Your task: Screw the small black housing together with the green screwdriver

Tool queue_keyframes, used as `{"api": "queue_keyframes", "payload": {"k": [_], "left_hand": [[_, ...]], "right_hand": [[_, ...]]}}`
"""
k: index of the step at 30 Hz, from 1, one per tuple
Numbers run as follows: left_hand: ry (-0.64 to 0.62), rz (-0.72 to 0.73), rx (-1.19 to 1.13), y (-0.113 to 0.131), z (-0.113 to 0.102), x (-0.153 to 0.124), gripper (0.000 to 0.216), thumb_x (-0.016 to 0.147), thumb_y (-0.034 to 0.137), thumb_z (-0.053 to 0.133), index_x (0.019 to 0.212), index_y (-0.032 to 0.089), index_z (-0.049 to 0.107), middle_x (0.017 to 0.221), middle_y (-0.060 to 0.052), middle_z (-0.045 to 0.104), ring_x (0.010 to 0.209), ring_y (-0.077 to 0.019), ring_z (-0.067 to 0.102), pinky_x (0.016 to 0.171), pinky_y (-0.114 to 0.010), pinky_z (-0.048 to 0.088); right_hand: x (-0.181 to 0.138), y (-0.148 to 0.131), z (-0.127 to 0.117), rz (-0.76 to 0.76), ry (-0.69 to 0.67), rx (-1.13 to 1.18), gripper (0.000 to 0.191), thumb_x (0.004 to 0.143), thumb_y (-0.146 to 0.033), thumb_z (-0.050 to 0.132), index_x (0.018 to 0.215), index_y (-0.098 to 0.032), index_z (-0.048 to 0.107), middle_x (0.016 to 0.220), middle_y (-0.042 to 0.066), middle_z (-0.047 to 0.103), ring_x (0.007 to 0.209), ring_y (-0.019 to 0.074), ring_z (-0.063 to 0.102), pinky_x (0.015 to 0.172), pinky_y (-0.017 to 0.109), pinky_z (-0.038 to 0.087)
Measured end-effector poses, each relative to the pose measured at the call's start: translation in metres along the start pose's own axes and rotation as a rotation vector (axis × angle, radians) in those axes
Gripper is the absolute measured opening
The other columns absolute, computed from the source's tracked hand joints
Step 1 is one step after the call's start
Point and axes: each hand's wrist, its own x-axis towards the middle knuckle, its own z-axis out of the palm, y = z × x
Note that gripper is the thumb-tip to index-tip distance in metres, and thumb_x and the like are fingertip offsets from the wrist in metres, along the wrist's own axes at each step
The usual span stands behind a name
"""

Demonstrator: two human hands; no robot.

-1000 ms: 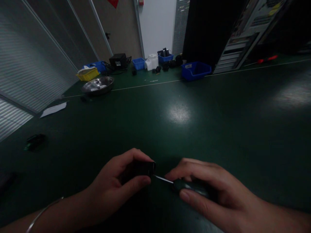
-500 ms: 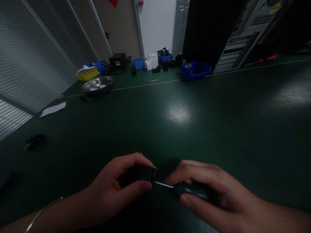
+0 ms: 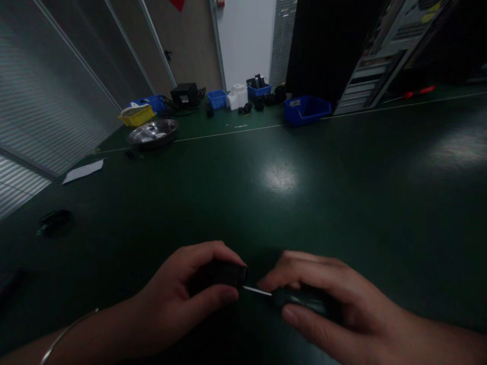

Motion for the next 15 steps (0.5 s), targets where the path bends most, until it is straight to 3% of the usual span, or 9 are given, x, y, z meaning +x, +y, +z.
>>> {"api": "queue_keyframes", "payload": {"k": [5,11,15], "left_hand": [[0.084,0.044,0.045,0.0006,0.0033,-0.0012,0.016,0.086,0.029,0.069,0.102,0.026,0.07,0.084,0.001,0.065,0.074,-0.0183,0.06,0.067,-0.026,0.044],[-0.084,-0.084,-0.144,0.0008,-0.003,0.0009,0.016,0.087,0.03,0.069,0.103,0.026,0.069,0.089,0.0,0.063,0.08,-0.018,0.059,0.069,-0.026,0.046],[-0.085,-0.106,-0.22,0.0001,-0.0032,0.0017,0.016,0.087,0.029,0.07,0.102,0.025,0.07,0.088,0.0,0.063,0.079,-0.0172,0.058,0.069,-0.025,0.046]], "right_hand": [[0.001,0.0012,-0.0009,-0.014,0.012,-0.007,0.019,0.083,-0.016,0.066,0.096,-0.027,0.074,0.095,0.004,0.078,0.086,0.0222,0.074,0.065,0.025,0.058],[-0.0032,0.0025,-0.0024,-0.006,0.002,-0.014,0.018,0.085,-0.017,0.065,0.098,-0.027,0.074,0.098,0.004,0.077,0.094,0.0227,0.073,0.07,0.025,0.057],[-0.0013,0.0019,-0.0014,-0.01,-0.015,-0.018,0.017,0.085,-0.019,0.066,0.097,-0.027,0.074,0.099,0.004,0.077,0.095,0.0233,0.072,0.07,0.025,0.057]]}}
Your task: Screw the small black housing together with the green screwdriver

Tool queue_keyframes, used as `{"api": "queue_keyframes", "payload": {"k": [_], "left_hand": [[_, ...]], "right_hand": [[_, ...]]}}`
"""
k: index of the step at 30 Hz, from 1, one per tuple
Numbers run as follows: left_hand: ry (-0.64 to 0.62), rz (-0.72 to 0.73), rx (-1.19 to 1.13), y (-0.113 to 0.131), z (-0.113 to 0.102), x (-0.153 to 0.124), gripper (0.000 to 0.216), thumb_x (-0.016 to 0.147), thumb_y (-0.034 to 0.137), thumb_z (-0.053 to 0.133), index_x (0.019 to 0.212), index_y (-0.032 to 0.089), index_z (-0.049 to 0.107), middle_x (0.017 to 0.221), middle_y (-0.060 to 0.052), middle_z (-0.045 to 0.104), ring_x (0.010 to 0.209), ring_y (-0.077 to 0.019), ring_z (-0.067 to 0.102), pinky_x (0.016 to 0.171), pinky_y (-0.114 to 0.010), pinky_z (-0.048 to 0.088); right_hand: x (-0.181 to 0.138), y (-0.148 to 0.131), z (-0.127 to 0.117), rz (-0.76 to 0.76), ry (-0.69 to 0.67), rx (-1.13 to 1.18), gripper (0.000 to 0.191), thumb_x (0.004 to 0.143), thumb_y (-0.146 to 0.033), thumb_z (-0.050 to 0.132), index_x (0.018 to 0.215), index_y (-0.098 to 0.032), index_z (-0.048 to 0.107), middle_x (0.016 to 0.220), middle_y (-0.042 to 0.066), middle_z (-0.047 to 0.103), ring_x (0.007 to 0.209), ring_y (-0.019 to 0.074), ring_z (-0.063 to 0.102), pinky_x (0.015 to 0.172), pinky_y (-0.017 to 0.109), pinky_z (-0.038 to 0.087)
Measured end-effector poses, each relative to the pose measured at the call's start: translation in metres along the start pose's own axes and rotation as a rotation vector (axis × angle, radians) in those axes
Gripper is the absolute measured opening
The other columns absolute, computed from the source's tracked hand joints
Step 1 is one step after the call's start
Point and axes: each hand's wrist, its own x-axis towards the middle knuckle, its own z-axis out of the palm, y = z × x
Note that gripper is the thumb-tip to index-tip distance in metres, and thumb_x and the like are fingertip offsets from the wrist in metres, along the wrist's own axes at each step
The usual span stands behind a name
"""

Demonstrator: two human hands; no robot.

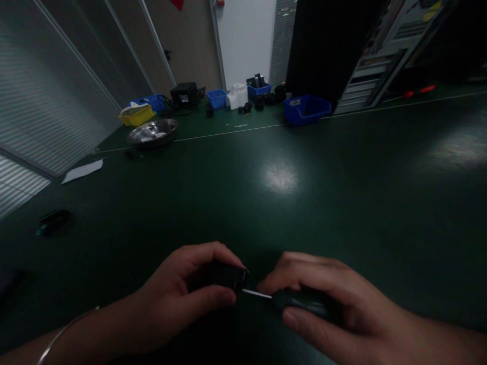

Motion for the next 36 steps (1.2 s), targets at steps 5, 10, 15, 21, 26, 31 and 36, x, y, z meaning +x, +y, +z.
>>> {"api": "queue_keyframes", "payload": {"k": [5,10,15,21,26,31,36], "left_hand": [[0.027,-0.007,-0.037,-0.002,0.003,0.0,0.016,0.086,0.028,0.071,0.101,0.026,0.07,0.086,0.001,0.063,0.078,-0.0165,0.058,0.068,-0.024,0.046],[0.073,0.047,0.092,-0.001,0.004,-0.002,0.016,0.087,0.028,0.069,0.102,0.026,0.069,0.085,0.002,0.063,0.076,-0.0161,0.058,0.066,-0.024,0.046],[0.181,0.222,0.299,-0.002,0.009,-0.002,0.019,0.083,0.015,0.068,0.099,0.024,0.069,0.082,0.003,0.065,0.072,-0.0139,0.061,0.065,-0.023,0.044],[0.192,0.242,0.321,-0.005,0.009,-0.001,0.02,0.081,0.014,0.069,0.098,0.024,0.069,0.08,0.004,0.064,0.069,-0.0132,0.06,0.062,-0.022,0.044],[0.251,0.215,0.25,-0.005,0.009,-0.004,0.014,0.081,0.015,0.068,0.093,0.023,0.069,0.079,0.002,0.065,0.07,-0.0146,0.06,0.062,-0.023,0.046],[0.329,0.256,0.179,-0.006,0.011,-0.008,0.018,0.076,0.011,0.072,0.088,0.023,0.068,0.075,0.004,0.065,0.067,-0.0129,0.059,0.06,-0.021,0.046],[0.35,0.263,0.192,-0.004,0.012,-0.009,0.015,0.074,0.012,0.074,0.084,0.022,0.069,0.072,0.004,0.065,0.065,-0.0125,0.058,0.058,-0.021,0.044]], "right_hand": [[0.006,-0.004,0.002,-0.003,0.056,-0.024,0.016,0.086,-0.025,0.067,0.098,-0.029,0.076,0.09,0.004,0.077,0.086,0.0232,0.073,0.068,0.027,0.06],[0.014,-0.011,0.004,-0.028,0.085,-0.057,0.017,0.086,-0.035,0.069,0.099,-0.029,0.078,0.083,0.004,0.076,0.081,0.0233,0.073,0.068,0.028,0.061],[0.013,-0.009,0.002,-0.029,0.078,-0.047,0.016,0.085,-0.03,0.069,0.099,-0.029,0.077,0.083,0.004,0.077,0.079,0.0229,0.074,0.066,0.027,0.061],[0.005,0.0,0.0,-0.025,0.01,0.044,0.022,0.084,-0.013,0.063,0.098,-0.026,0.074,0.084,0.002,0.076,0.068,0.018,0.071,0.061,0.024,0.057],[0.0,0.001,0.002,-0.011,0.012,0.037,0.02,0.085,-0.015,0.063,0.099,-0.025,0.073,0.084,0.002,0.074,0.063,0.017,0.068,0.058,0.025,0.054],[0.003,0.002,0.002,-0.017,0.021,0.047,0.022,0.084,-0.015,0.063,0.101,-0.026,0.072,0.082,0.001,0.073,0.063,0.0169,0.067,0.058,0.025,0.053],[0.005,0.003,0.0,-0.031,0.032,0.054,0.024,0.085,-0.014,0.062,0.103,-0.027,0.072,0.083,0.0,0.072,0.062,0.0159,0.066,0.056,0.024,0.051]]}}
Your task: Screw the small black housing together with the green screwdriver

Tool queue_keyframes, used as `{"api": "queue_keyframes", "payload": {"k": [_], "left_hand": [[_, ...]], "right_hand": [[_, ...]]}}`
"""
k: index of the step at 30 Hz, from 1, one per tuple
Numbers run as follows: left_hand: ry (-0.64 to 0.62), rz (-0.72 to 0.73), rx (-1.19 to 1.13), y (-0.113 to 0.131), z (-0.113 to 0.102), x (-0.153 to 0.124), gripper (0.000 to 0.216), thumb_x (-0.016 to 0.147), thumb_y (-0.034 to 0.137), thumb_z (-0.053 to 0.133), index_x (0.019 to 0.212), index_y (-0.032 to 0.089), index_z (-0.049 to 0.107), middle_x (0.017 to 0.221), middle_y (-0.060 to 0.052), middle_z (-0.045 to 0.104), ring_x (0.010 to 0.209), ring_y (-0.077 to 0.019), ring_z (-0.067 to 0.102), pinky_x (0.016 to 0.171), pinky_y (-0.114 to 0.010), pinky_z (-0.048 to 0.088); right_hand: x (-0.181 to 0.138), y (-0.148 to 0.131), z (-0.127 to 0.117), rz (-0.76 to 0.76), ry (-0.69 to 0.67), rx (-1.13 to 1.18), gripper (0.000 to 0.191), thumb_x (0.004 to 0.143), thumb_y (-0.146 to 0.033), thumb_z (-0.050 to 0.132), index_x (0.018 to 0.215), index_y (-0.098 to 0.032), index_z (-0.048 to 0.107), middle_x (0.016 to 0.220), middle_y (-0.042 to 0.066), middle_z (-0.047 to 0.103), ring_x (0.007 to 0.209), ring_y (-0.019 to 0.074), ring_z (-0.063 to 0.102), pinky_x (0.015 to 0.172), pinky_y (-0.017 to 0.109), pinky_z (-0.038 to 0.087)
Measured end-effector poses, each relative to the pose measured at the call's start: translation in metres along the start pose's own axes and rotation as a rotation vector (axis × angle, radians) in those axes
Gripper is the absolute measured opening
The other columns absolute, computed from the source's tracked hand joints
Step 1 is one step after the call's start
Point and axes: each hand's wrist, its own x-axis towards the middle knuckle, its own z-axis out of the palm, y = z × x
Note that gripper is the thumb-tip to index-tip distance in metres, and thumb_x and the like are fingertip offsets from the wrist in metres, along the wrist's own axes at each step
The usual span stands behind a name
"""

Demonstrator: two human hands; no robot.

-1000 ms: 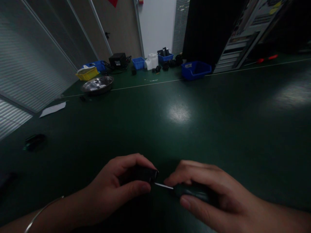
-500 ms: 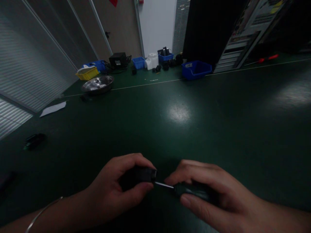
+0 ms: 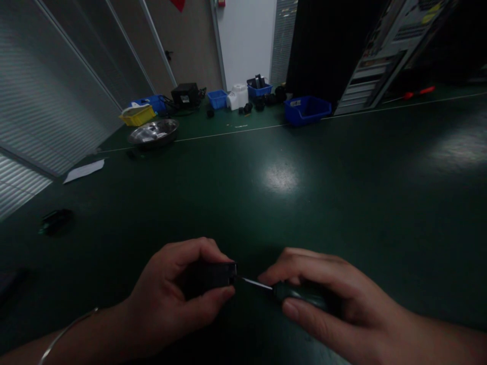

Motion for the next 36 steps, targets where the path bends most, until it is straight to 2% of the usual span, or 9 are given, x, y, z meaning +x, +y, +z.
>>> {"api": "queue_keyframes", "payload": {"k": [8,11,16,20,25,36], "left_hand": [[-0.043,-0.165,-0.083,0.003,0.002,0.008,0.018,0.079,0.015,0.073,0.092,0.027,0.075,0.082,0.005,0.07,0.075,-0.0122,0.065,0.067,-0.018,0.049],[-0.066,-0.168,-0.107,0.002,0.002,0.009,0.021,0.082,0.016,0.07,0.098,0.029,0.073,0.086,0.005,0.068,0.079,-0.0122,0.065,0.07,-0.017,0.049],[-0.238,-0.12,-0.023,0.002,-0.002,0.01,0.027,0.089,0.016,0.062,0.111,0.03,0.066,0.094,0.003,0.065,0.075,-0.0127,0.061,0.067,-0.019,0.051],[-0.313,-0.111,0.032,0.002,-0.003,0.011,0.024,0.09,0.018,0.058,0.111,0.027,0.064,0.094,0.0,0.062,0.075,-0.0148,0.061,0.066,-0.022,0.052],[-0.234,-0.105,0.032,0.002,-0.001,0.01,0.024,0.085,0.014,0.057,0.105,0.023,0.067,0.086,0.0,0.062,0.068,-0.0136,0.058,0.06,-0.021,0.05],[-0.076,-0.047,0.018,0.007,0.0,0.006,0.021,0.079,0.008,0.057,0.091,0.02,0.07,0.076,0.001,0.063,0.065,-0.0124,0.059,0.058,-0.021,0.046]], "right_hand": [[-0.003,0.0,0.001,0.018,-0.017,0.003,0.024,0.087,-0.016,0.063,0.105,-0.029,0.072,0.084,0.0,0.072,0.064,0.0153,0.065,0.058,0.023,0.052],[-0.003,0.0,0.002,0.027,-0.009,0.004,0.028,0.088,-0.015,0.063,0.11,-0.03,0.071,0.085,-0.001,0.072,0.064,0.0154,0.065,0.059,0.023,0.052],[-0.003,0.0,0.001,0.012,-0.022,0.001,0.028,0.086,-0.015,0.064,0.108,-0.029,0.072,0.082,-0.001,0.071,0.065,0.0157,0.065,0.06,0.024,0.052],[-0.002,-0.002,0.001,0.012,-0.028,-0.001,0.028,0.086,-0.014,0.063,0.108,-0.029,0.072,0.082,-0.001,0.071,0.062,0.0152,0.065,0.057,0.023,0.052],[-0.001,-0.002,0.003,0.001,-0.028,-0.003,0.025,0.086,-0.015,0.063,0.106,-0.028,0.073,0.084,0.0,0.073,0.062,0.0156,0.066,0.056,0.024,0.052],[-0.007,-0.002,0.005,0.032,0.02,-0.013,0.024,0.086,-0.016,0.064,0.106,-0.028,0.072,0.101,0.004,0.075,0.085,0.0211,0.072,0.061,0.024,0.055]]}}
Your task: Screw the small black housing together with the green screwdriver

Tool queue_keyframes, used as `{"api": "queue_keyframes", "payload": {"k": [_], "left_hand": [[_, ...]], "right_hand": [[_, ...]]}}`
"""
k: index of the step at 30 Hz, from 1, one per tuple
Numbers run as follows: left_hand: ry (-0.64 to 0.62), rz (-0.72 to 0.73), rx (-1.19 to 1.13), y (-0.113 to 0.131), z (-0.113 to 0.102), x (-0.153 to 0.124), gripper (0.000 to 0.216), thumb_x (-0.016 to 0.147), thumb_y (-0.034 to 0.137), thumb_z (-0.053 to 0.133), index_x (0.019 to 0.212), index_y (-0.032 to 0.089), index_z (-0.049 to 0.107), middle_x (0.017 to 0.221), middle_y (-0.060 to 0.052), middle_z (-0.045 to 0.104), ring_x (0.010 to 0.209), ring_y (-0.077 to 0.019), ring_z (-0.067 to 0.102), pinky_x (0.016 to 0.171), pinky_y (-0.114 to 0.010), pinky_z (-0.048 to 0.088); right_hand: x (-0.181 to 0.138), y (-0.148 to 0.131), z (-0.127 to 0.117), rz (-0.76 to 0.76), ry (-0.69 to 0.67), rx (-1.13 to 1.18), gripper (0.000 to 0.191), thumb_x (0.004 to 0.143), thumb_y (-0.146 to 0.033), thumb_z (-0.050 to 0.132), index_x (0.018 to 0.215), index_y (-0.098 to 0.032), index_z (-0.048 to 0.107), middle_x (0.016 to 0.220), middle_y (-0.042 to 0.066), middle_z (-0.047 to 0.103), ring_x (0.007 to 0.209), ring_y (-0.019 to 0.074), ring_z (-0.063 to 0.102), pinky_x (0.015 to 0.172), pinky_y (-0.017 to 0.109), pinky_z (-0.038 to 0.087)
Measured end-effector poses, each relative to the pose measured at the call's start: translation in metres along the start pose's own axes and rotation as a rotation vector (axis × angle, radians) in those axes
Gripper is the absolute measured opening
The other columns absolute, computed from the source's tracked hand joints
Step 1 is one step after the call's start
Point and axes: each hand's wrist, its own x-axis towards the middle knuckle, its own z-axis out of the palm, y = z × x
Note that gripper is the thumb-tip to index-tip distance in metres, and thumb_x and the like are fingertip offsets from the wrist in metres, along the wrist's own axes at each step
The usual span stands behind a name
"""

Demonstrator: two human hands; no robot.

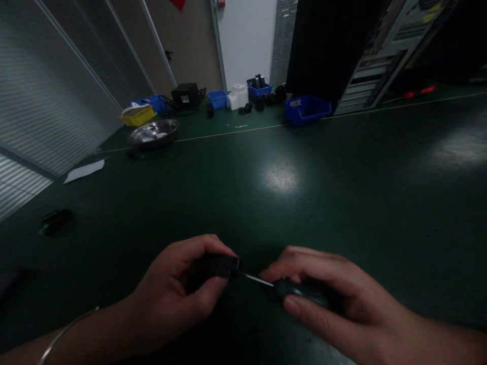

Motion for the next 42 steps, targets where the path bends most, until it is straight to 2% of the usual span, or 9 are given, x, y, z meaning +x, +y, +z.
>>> {"api": "queue_keyframes", "payload": {"k": [8,16,27,32,39,42], "left_hand": [[-0.054,0.014,0.037,-0.0021,-0.0007,0.0008,0.02,0.08,0.009,0.056,0.093,0.019,0.069,0.076,0.0,0.063,0.064,-0.0133,0.058,0.056,-0.023,0.047],[-0.033,0.047,0.069,-0.0029,0.0001,0.0016,0.02,0.08,0.008,0.058,0.092,0.019,0.069,0.077,0.001,0.065,0.066,-0.0133,0.06,0.059,-0.022,0.048],[-0.069,0.101,0.131,-0.0048,-0.0025,0.0009,0.019,0.082,0.011,0.057,0.094,0.019,0.068,0.076,0.0,0.064,0.063,-0.0139,0.06,0.056,-0.023,0.046],[-0.061,0.088,0.133,-0.0041,-0.0019,0.0004,0.02,0.081,0.01,0.056,0.094,0.019,0.068,0.076,0.0,0.064,0.063,-0.0138,0.06,0.056,-0.023,0.047],[-0.043,0.093,0.124,-0.0029,-0.0005,0.0026,0.019,0.081,0.009,0.057,0.092,0.019,0.068,0.075,0.001,0.065,0.064,-0.0133,0.061,0.057,-0.022,0.047],[-0.048,0.112,0.149,-0.0039,-0.0009,0.0024,0.021,0.08,0.009,0.057,0.094,0.02,0.068,0.077,0.0,0.065,0.064,-0.0138,0.061,0.057,-0.023,0.047]], "right_hand": [[0.0049,-0.0003,0.0003,0.014,0.001,-0.015,0.025,0.087,-0.015,0.063,0.107,-0.027,0.072,0.103,0.005,0.075,0.089,0.0221,0.072,0.059,0.024,0.054],[0.0006,0.001,-0.0008,-0.001,0.006,-0.009,0.028,0.085,-0.015,0.065,0.109,-0.029,0.072,0.101,0.004,0.076,0.084,0.0215,0.073,0.06,0.025,0.056],[0.0063,-0.002,-0.0018,-0.022,-0.003,-0.008,0.025,0.084,-0.015,0.065,0.104,-0.027,0.075,0.087,0.002,0.076,0.069,0.0189,0.072,0.058,0.025,0.056],[0.0022,-0.0019,-0.0015,0.003,0.02,-0.022,0.024,0.084,-0.017,0.066,0.104,-0.028,0.074,0.092,0.003,0.077,0.076,0.0201,0.073,0.06,0.025,0.057],[0.0024,-0.0012,-0.0022,-0.012,-0.014,-0.014,0.025,0.084,-0.016,0.065,0.103,-0.028,0.074,0.091,0.002,0.077,0.068,0.0185,0.071,0.057,0.025,0.056],[0.0037,-0.0021,-0.0033,-0.006,-0.028,-0.022,0.024,0.084,-0.015,0.064,0.102,-0.027,0.074,0.093,0.003,0.077,0.072,0.0194,0.072,0.057,0.025,0.056]]}}
